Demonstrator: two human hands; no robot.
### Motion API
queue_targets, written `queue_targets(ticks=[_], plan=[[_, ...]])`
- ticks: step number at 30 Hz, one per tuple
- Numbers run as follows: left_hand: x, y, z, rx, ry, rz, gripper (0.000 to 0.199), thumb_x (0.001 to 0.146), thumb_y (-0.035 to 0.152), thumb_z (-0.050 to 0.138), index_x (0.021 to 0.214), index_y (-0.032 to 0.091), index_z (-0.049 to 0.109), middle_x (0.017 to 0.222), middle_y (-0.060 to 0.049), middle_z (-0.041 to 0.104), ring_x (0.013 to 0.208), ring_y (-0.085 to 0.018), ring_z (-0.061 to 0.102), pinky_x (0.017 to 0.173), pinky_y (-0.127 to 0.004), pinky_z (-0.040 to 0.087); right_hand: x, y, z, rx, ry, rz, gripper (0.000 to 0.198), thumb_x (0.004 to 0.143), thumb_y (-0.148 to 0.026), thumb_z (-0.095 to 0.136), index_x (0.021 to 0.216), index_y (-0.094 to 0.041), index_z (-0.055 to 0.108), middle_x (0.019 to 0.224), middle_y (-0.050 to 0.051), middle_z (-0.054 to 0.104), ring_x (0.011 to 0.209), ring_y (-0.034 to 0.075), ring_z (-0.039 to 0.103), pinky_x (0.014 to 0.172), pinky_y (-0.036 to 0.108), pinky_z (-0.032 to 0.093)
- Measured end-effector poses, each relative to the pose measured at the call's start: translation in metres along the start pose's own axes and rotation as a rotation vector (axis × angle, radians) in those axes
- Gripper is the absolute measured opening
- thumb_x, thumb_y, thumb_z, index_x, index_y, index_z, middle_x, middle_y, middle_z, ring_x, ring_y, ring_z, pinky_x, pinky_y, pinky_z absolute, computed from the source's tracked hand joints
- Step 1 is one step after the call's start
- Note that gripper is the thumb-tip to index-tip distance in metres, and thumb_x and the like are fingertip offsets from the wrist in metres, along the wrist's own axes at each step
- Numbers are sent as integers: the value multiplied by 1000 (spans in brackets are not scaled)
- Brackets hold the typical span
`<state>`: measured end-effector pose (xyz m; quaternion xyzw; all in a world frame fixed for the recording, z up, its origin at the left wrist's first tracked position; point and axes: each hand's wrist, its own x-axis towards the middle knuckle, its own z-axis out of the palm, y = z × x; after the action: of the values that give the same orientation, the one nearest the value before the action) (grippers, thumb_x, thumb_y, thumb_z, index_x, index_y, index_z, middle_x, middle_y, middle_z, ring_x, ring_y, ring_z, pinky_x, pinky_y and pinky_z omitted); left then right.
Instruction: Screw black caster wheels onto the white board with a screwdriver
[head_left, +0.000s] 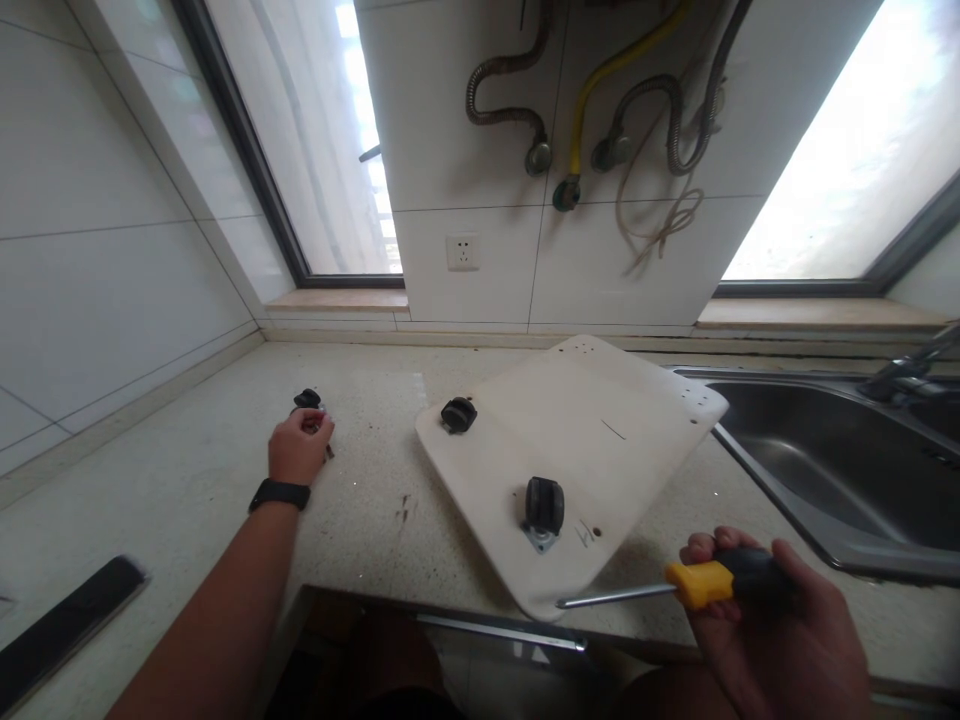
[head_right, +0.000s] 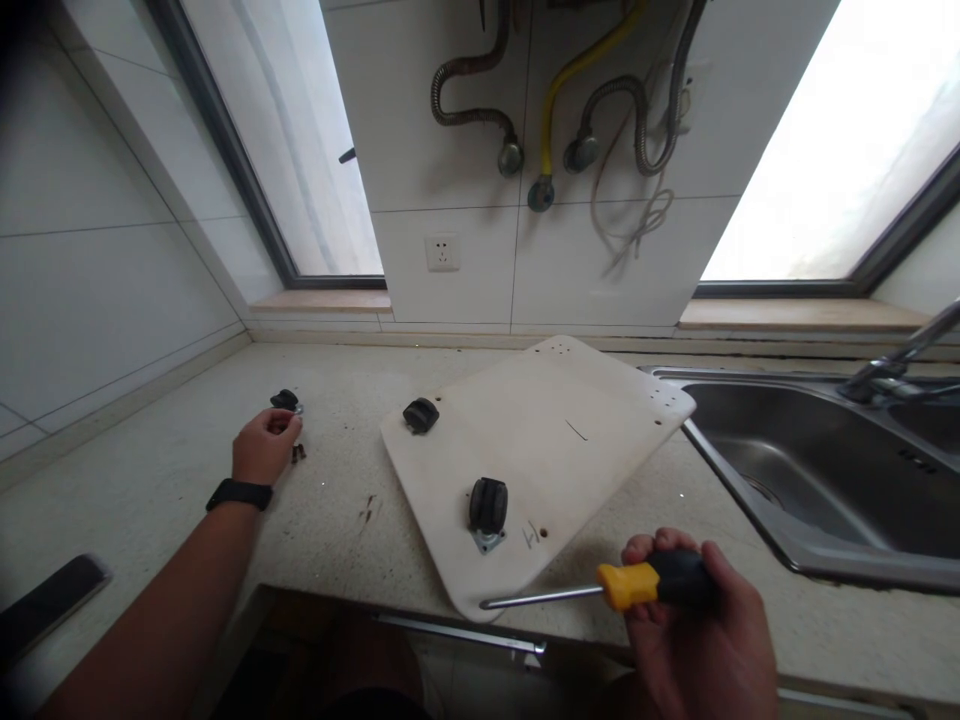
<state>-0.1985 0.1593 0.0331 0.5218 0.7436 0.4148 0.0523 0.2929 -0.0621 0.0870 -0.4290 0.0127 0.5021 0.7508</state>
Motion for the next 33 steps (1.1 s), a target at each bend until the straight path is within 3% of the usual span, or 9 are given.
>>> queue_targets(ticks=[4, 8, 10, 13, 17, 21, 27, 33], plan=[[-29, 59, 0, -332, -136, 65, 37, 85, 46, 62, 103, 14, 69, 102, -11, 76, 89, -23, 68, 82, -34, 55, -4, 1, 3, 27, 7, -14, 21, 72, -38, 73, 80, -19, 69, 81, 3, 64, 62, 14, 61, 40, 16, 49], [-85, 122, -3, -614, -305, 102, 32, 86, 46, 64, 98, 17, 67, 91, -6, 73, 76, -16, 62, 72, -28, 52, -8, 2, 6, 43, 1, -39, 22, 72, -38, 73, 80, -18, 68, 81, 3, 64, 68, 15, 65, 44, 17, 51], [-114, 148, -9, -997, -496, -45, 25, 80, 37, 75, 90, 17, 67, 86, -4, 68, 71, -12, 56, 67, -24, 48, -11, 3, 7, 39, -15, -37, 23, 71, -39, 74, 80, -18, 68, 81, 3, 64, 68, 15, 64, 45, 17, 51], [-150, 173, -19, -1278, -705, -214, 22, 74, 27, 84, 85, 16, 68, 81, 0, 63, 68, -9, 51, 63, -20, 42, -18, 5, 8, 22, -28, -63, 24, 71, -41, 75, 79, -19, 68, 81, 3, 64, 66, 14, 62, 45, 18, 52], [-179, 183, -26, -1372, -895, -372, 24, 72, 23, 85, 91, 16, 73, 75, 1, 59, 67, -9, 50, 61, -21, 39, -31, 6, 7, -31, -78, -167, 30, 68, -45, 79, 79, -21, 67, 82, 3, 63, 63, 13, 59, 47, 21, 54], [-198, 186, -27, -1345, -1034, -439, 19, 70, 24, 86, 81, 13, 74, 72, -2, 62, 66, -10, 50, 63, -22, 39, -42, 5, 6, -77, -105, -264, 36, 62, -48, 84, 79, -22, 66, 83, 2, 63, 62, 14, 59, 49, 26, 57], [-215, 191, -30, -1340, -1118, -505, 21, 67, 26, 90, 78, 14, 76, 72, -3, 64, 65, -9, 51, 63, -21, 39, -58, -1, 13, -34, -28, -379, 36, 62, -50, 85, 72, -22, 65, 78, 3, 62, 62, 16, 59, 47, 27, 55], [-223, 191, -33, -1344, -1149, -515, 23, 67, 27, 92, 79, 15, 77, 73, -2, 64, 65, -9, 52, 63, -21, 40, -66, 1, 14, -73, -76, -440, 40, 58, -52, 89, 75, -23, 67, 78, 3, 64, 62, 18, 63, 46, 29, 55]])
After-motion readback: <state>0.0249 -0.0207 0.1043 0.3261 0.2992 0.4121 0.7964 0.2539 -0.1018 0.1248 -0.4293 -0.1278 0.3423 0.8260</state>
